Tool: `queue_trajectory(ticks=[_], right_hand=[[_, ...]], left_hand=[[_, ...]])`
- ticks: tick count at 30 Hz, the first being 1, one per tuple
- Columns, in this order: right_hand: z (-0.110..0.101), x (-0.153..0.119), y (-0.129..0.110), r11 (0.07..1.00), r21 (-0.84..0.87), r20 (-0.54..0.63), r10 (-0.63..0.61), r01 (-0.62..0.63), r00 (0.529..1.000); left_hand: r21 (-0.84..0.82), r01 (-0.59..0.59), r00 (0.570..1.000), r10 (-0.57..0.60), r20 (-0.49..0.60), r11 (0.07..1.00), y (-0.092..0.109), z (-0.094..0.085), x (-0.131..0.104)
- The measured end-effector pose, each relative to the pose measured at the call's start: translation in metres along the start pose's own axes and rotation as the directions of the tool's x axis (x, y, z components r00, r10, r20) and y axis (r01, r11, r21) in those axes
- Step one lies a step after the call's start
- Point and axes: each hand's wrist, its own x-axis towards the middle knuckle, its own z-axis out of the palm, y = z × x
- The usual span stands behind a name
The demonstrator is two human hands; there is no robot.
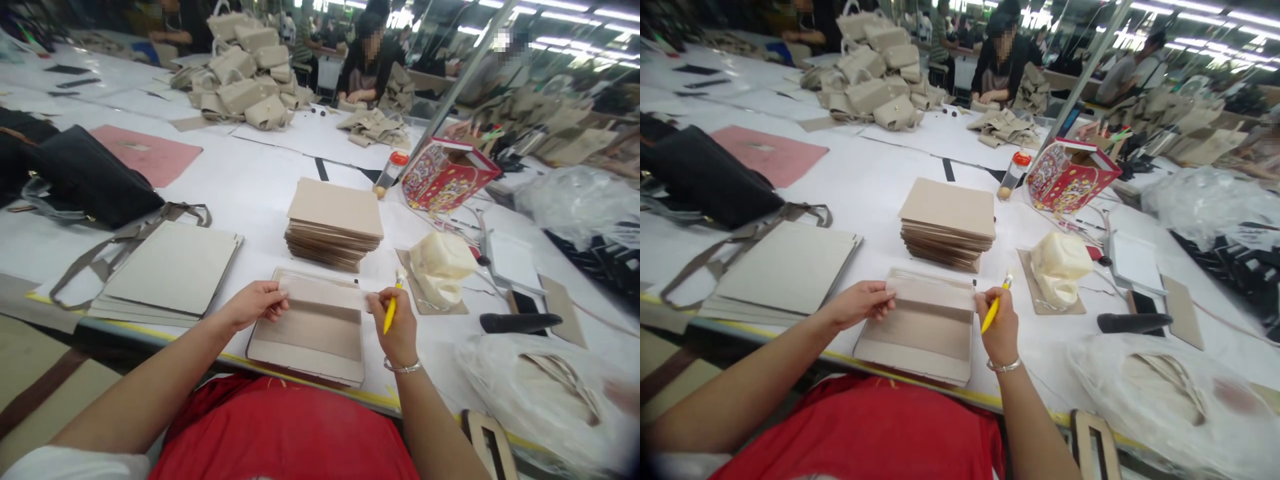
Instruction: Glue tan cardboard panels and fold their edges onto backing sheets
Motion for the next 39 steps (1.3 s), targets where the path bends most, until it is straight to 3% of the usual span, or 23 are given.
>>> queue_trajectory(ticks=[6, 13, 20, 26, 31, 39], right_hand=[[0.041, 0.011, 0.005, 0.968, -0.242, 0.063, -0.057, 0.071, 0.996], [0.057, 0.019, 0.015, 0.953, -0.287, 0.095, -0.072, 0.096, 0.993], [0.061, 0.024, 0.013, 0.958, -0.286, 0.097, -0.006, 0.034, 0.995], [0.064, 0.027, 0.013, 0.956, -0.293, 0.115, 0.021, 0.014, 0.993], [0.065, 0.028, 0.014, 0.954, -0.299, 0.131, 0.025, 0.015, 0.991], [0.066, 0.026, 0.016, 0.955, -0.295, 0.154, 0.019, 0.028, 0.988]], left_hand=[[0.368, 0.000, 0.952, 0.112, -0.285, 0.930, -0.006, -0.013, 0.024], [0.718, -0.008, 0.886, 0.338, -0.318, 0.696, -0.005, -0.016, 0.035], [0.757, 0.021, 0.861, 0.373, -0.345, 0.653, -0.006, -0.015, 0.042], [0.671, 0.020, 0.877, 0.309, -0.368, 0.742, -0.011, -0.024, 0.054], [0.650, 0.047, 0.881, 0.275, -0.386, 0.759, -0.010, -0.024, 0.056], [0.748, 0.110, 0.886, 0.276, -0.372, 0.655, -0.002, -0.016, 0.052]])
